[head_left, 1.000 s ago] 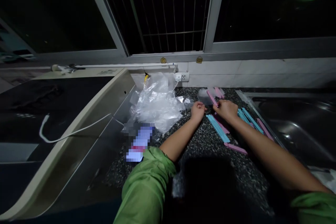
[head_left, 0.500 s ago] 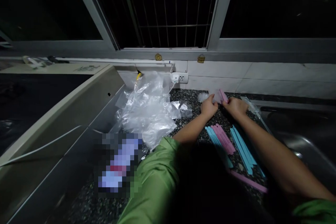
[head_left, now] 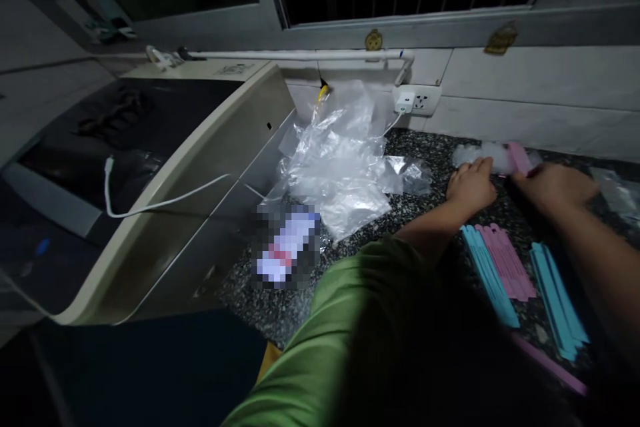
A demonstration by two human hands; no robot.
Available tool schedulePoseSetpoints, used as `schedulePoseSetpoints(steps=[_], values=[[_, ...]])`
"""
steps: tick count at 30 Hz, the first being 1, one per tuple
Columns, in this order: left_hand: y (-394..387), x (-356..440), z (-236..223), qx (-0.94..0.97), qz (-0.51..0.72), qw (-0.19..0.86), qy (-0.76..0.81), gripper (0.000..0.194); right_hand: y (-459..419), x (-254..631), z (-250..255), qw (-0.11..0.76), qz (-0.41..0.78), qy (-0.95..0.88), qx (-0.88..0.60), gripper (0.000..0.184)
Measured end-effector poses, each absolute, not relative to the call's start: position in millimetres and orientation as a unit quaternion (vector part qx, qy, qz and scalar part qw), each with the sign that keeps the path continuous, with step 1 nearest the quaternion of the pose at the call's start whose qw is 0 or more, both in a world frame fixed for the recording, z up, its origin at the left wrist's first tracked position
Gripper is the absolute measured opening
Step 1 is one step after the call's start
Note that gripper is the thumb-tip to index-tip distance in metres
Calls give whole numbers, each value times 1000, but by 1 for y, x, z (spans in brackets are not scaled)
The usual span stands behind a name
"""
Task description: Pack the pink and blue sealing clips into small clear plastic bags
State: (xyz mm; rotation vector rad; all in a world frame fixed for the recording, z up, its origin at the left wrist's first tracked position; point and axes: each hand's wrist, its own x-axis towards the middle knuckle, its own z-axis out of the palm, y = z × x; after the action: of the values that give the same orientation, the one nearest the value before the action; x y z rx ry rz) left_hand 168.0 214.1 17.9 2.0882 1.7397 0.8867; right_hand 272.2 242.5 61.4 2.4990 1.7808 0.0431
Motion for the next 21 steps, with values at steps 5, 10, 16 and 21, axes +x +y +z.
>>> schedulePoseSetpoints(steps=[5, 10, 16, 21], values=[[212, 167, 19, 721, 306, 151, 603, 51, 243, 269, 58, 40, 14, 572, 820, 52], [210, 168, 18, 719, 302, 158, 606, 50, 245, 271, 55, 41, 12, 566, 823, 52], [205, 167, 17, 715, 313, 165, 603, 52, 238, 272, 56, 29, 16, 581, 813, 53], [189, 165, 14, 728, 309, 145, 595, 48, 230, 273, 65, 6, 45, 592, 804, 42]])
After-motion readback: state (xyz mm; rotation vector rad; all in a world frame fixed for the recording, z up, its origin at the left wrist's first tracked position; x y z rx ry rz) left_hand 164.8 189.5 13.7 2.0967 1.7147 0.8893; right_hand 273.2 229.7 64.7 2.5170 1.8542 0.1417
